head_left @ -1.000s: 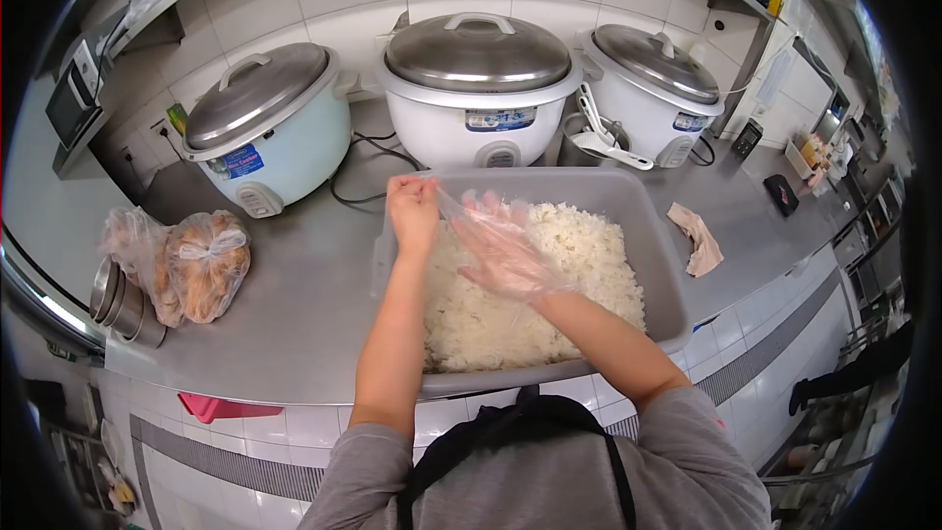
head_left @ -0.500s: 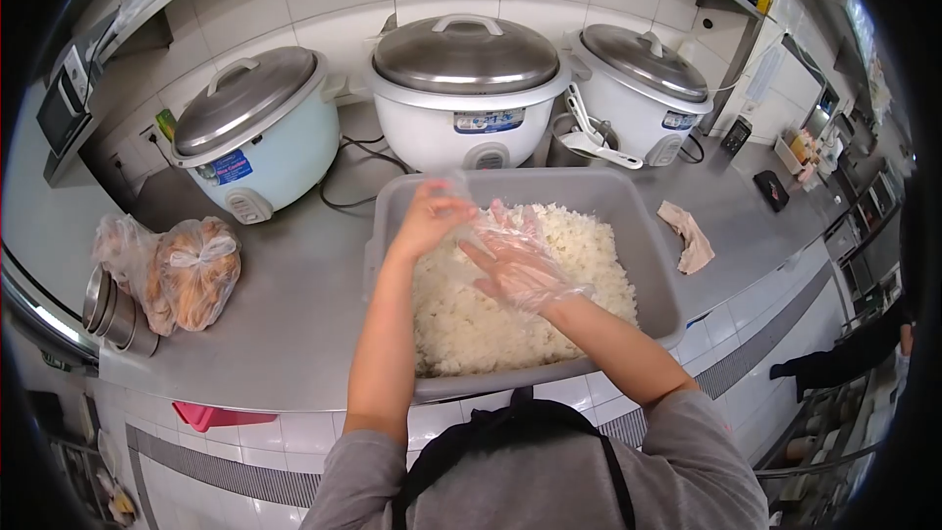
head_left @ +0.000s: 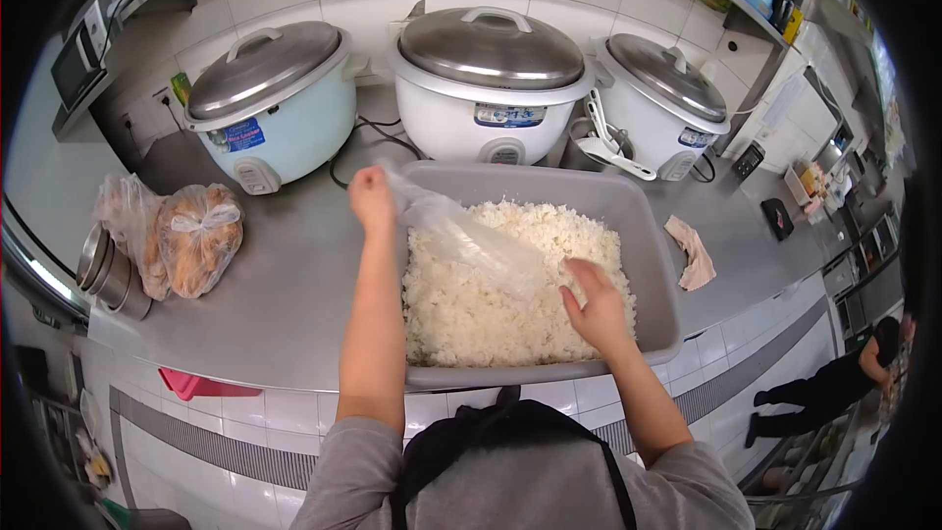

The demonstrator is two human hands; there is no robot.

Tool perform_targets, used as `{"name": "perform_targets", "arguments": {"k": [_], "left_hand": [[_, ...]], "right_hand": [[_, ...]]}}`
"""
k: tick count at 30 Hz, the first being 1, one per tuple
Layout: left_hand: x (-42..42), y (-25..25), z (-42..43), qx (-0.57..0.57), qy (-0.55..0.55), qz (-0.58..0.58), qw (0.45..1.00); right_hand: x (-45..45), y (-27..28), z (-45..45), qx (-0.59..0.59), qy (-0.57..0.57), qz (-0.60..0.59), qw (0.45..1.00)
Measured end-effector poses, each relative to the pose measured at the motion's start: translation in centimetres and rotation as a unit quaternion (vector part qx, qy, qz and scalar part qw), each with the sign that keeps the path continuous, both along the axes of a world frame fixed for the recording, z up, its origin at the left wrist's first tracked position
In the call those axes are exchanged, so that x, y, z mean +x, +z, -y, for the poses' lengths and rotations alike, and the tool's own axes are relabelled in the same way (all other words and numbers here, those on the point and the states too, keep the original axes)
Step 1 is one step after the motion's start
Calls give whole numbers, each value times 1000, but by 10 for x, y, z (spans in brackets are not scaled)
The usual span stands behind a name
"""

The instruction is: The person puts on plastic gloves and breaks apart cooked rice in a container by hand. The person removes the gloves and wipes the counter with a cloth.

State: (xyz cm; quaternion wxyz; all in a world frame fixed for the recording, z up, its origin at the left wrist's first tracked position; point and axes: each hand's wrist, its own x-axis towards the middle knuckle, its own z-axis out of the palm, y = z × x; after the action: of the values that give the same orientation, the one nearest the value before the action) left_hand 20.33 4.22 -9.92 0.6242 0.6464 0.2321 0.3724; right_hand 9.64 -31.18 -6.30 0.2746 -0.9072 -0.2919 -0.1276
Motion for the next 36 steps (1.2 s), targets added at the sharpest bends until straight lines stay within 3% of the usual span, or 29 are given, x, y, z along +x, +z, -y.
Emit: {"name": "perform_targets", "arguments": {"k": [1,2,3,4,5,7,8,11,14,16,18,19,20,21,23,26,27,29,30,33,34,36], "left_hand": [[3,0,6,-88,-68,32,993],[5,-2,25,-68,-146,53,986],[-27,38,67,-167,-220,79,958],[-28,39,90,-269,-293,93,913],[-40,43,114,-221,-339,104,908],[-51,34,154,3,-351,114,929],[-61,40,164,94,-355,133,921],[-92,79,163,-153,-531,108,827],[-111,90,139,-160,-558,105,808],[-114,69,131,-12,-379,35,925],[-134,77,142,-270,-341,-35,900],[-142,77,151,-325,-378,8,867],[-146,73,160,-381,-415,46,825],[-145,63,169,-302,-387,108,864],[-135,53,184,-132,-351,184,909],[-127,66,227,45,-369,162,914],[-121,68,244,105,-378,156,907],[-112,91,292,-6,-319,170,932],[-106,97,315,-63,-284,174,941],[-82,74,332,108,-245,100,958],[-81,70,335,230,-249,34,940],[-75,68,357,218,-271,-21,937]], "right_hand": [[0,9,1,25,-21,10,999],[-2,19,-10,135,-23,-41,990],[-6,30,-30,242,-21,-94,966],[-7,40,-46,344,-17,-150,927],[-7,45,-54,429,20,-255,866],[-7,49,-62,560,79,-454,688],[-4,40,-65,587,87,-433,678],[13,21,-44,589,77,-365,716],[18,31,-27,616,83,-325,712],[20,42,-24,655,144,-346,656],[16,52,-27,668,170,-359,630],[11,55,-32,663,164,-365,633],[15,47,-29,584,188,-366,699],[20,37,-23,499,202,-370,757],[22,33,-5,452,184,-424,763],[23,40,42,504,167,-559,636],[32,37,63,512,172,-514,666],[55,23,115,518,187,-422,720],[71,17,151,561,158,-389,713],[103,27,255,688,65,-299,657],[116,21,283,662,21,-314,680],[135,-7,325,603,-72,-345,716]]}}
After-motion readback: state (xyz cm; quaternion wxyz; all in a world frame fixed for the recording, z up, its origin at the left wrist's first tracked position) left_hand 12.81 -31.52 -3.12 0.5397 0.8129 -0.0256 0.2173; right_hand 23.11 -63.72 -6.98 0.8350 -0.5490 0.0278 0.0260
